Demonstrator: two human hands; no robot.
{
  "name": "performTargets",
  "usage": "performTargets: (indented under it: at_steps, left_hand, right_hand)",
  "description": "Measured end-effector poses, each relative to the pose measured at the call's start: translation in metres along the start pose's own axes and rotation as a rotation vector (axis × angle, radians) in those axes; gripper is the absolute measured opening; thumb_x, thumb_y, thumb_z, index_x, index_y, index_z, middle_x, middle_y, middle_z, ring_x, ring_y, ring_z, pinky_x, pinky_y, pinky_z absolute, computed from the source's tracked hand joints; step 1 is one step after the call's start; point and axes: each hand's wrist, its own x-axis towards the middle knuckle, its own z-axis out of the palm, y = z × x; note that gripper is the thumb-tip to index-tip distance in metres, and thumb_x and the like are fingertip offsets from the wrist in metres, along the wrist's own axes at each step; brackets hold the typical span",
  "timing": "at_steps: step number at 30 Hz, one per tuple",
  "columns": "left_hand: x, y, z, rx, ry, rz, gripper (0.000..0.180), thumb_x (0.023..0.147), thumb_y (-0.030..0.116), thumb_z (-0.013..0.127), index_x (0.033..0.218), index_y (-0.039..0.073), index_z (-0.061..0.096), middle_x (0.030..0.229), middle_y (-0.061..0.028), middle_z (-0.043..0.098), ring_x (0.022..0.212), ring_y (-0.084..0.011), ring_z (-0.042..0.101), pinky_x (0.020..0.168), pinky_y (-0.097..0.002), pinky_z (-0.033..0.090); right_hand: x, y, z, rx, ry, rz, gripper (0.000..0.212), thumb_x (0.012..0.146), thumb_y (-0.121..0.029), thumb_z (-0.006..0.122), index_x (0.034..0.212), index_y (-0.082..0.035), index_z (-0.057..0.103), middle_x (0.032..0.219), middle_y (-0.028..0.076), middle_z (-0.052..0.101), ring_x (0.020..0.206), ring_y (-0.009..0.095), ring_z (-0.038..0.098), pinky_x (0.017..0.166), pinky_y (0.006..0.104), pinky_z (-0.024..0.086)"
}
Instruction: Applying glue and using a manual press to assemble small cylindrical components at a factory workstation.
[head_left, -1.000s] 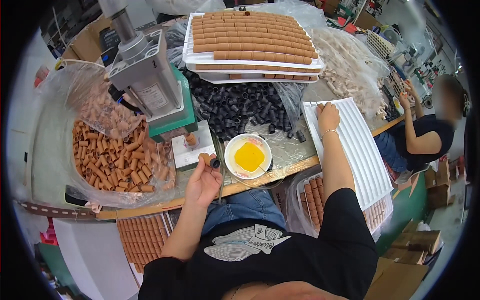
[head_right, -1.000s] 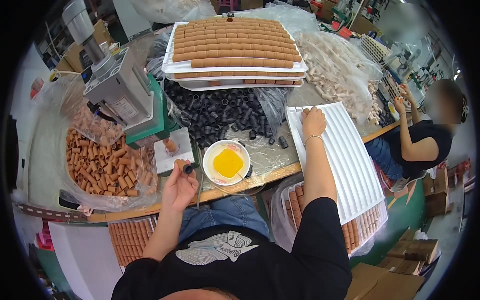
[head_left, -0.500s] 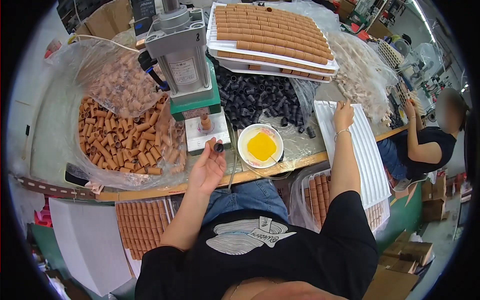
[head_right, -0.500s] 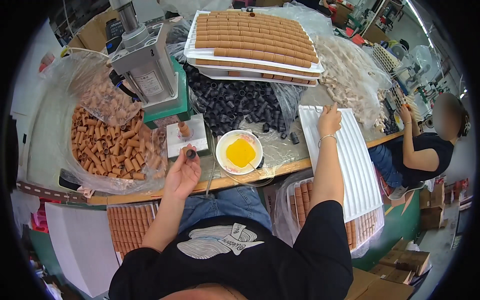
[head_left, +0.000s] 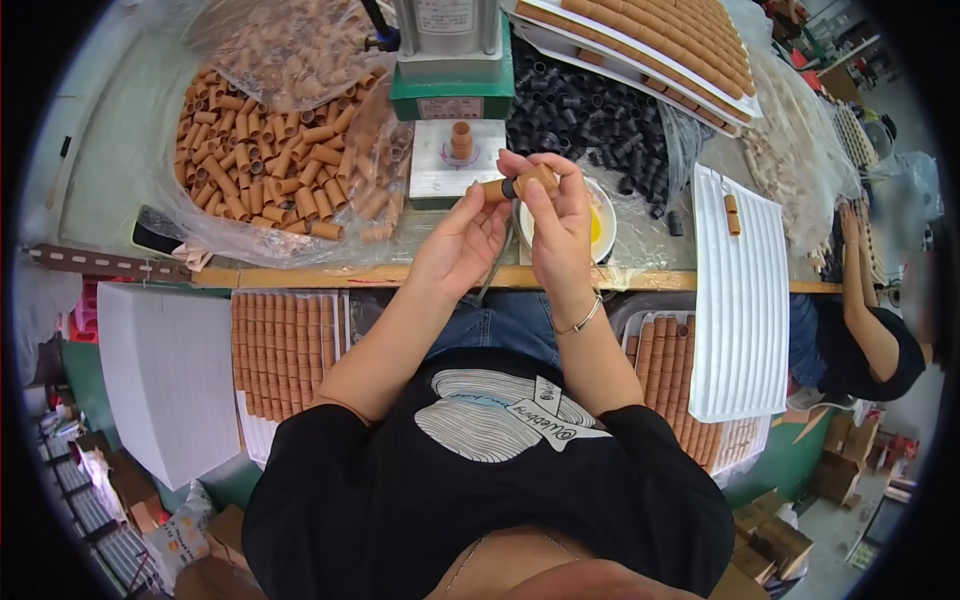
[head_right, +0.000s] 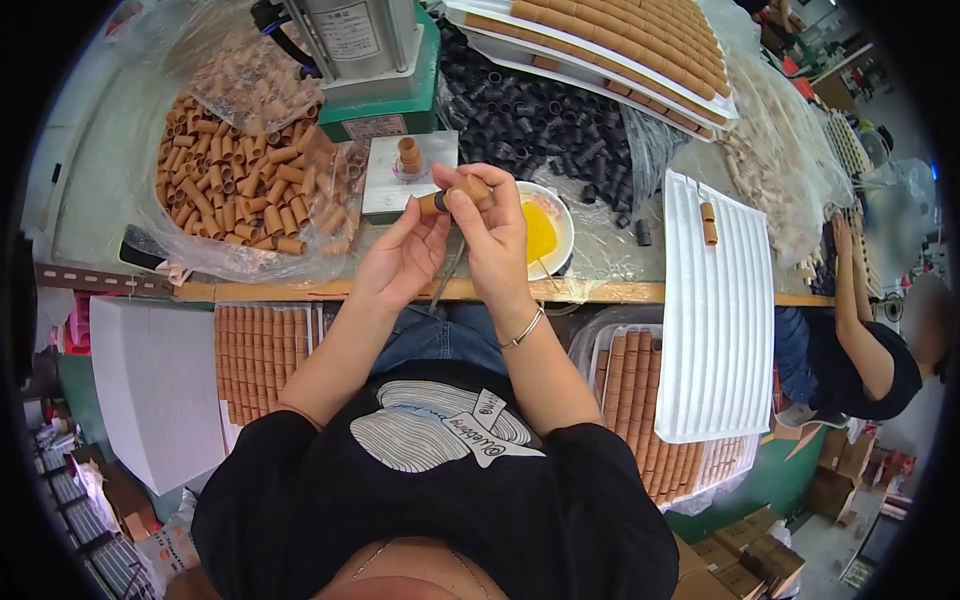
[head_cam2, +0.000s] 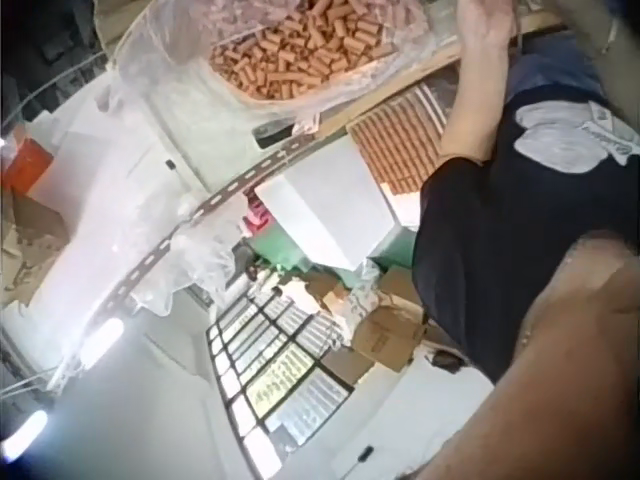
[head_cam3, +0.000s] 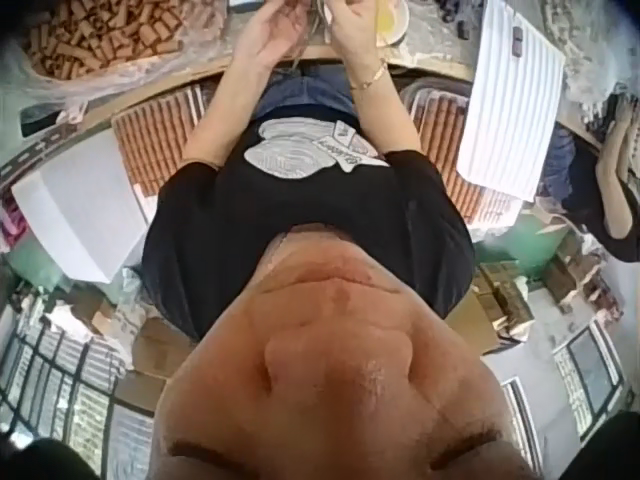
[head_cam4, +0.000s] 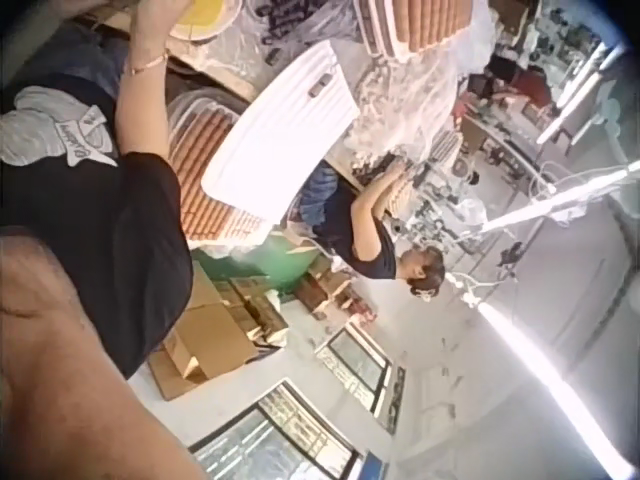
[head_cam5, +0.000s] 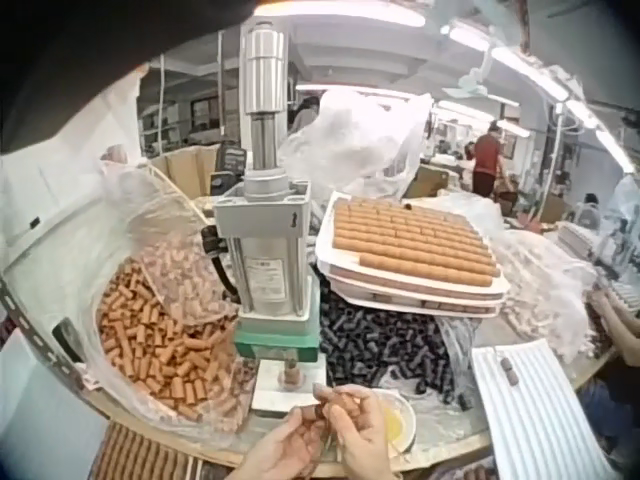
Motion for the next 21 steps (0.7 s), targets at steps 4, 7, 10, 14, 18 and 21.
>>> performTargets:
  at_steps: [4, 7, 10, 14, 18, 21]
  left_hand:
    - [-0.007, 0.004, -0.005, -0.005, -0.037, -0.018, 0.025, 0.097, 0.022, 0.053, 0.114, 0.004, 0.056, 0.106, -0.0045, 0.062, 0.095, -0.0124, 0.061, 0.082, -0.023, 0.052]
    - [-0.008, 0.003, -0.007, -0.036, -0.057, -0.005, 0.026, 0.097, 0.022, 0.052, 0.116, 0.004, 0.055, 0.108, -0.0056, 0.062, 0.095, -0.0125, 0.061, 0.083, -0.0238, 0.052]
    - [-0.011, 0.008, -0.011, -0.048, -0.081, -0.041, 0.028, 0.097, 0.02, 0.052, 0.119, 0.003, 0.053, 0.106, -0.0056, 0.061, 0.095, -0.0124, 0.061, 0.083, -0.0247, 0.051]
    - [-0.012, 0.012, -0.005, 0.026, -0.082, -0.012, 0.023, 0.097, 0.02, 0.051, 0.114, 0.004, 0.052, 0.105, -0.0063, 0.061, 0.095, -0.0132, 0.061, 0.082, -0.0247, 0.05]
    - [-0.012, 0.026, -0.002, 0.526, -0.075, 0.34, 0.015, 0.09, 0.008, 0.061, 0.097, 0.004, 0.05, 0.097, -0.0073, 0.061, 0.089, -0.0112, 0.061, 0.076, -0.0217, 0.05]
    - [-0.011, 0.03, 0.012, 0.883, -0.057, 0.567, 0.025, 0.081, -0.001, 0.069, 0.091, 0.004, 0.047, 0.09, -0.0063, 0.062, 0.082, -0.0079, 0.06, 0.069, -0.0203, 0.049]
  right_hand:
    - [-0.002, 0.006, 0.011, 0.121, 0.012, 0.007, 0.025, 0.092, -0.002, 0.054, 0.115, -0.004, 0.043, 0.123, 0.019, 0.057, 0.116, 0.021, 0.053, 0.099, 0.0333, 0.042]
    - [-0.002, 0.012, 0.011, 0.047, 0.001, -0.05, 0.027, 0.09, 0.001, 0.055, 0.113, -0.004, 0.043, 0.123, 0.019, 0.057, 0.116, 0.022, 0.054, 0.099, 0.0336, 0.042]
    - [-0.004, 0.011, 0.009, 0.021, -0.04, -0.008, 0.029, 0.088, 0.003, 0.058, 0.113, -0.003, 0.046, 0.122, 0.018, 0.058, 0.114, 0.021, 0.055, 0.098, 0.0329, 0.043]
    - [-0.005, 0.005, 0.008, -0.142, -0.142, 0.06, 0.029, 0.08, -0.001, 0.069, 0.108, -0.001, 0.058, 0.112, 0.014, 0.063, 0.104, 0.019, 0.06, 0.09, 0.0306, 0.046]
    - [-0.003, -0.011, -0.005, -0.919, -0.156, -0.134, 0.031, 0.067, -0.01, 0.078, 0.096, -0.005, 0.067, 0.089, 0.009, 0.063, 0.084, 0.025, 0.062, 0.076, 0.0346, 0.045]
    - [0.003, -0.023, -0.01, -1.311, -0.255, -0.292, 0.034, 0.067, -0.013, 0.077, 0.099, -0.006, 0.067, 0.084, 0.009, 0.062, 0.08, 0.028, 0.061, 0.074, 0.0389, 0.043]
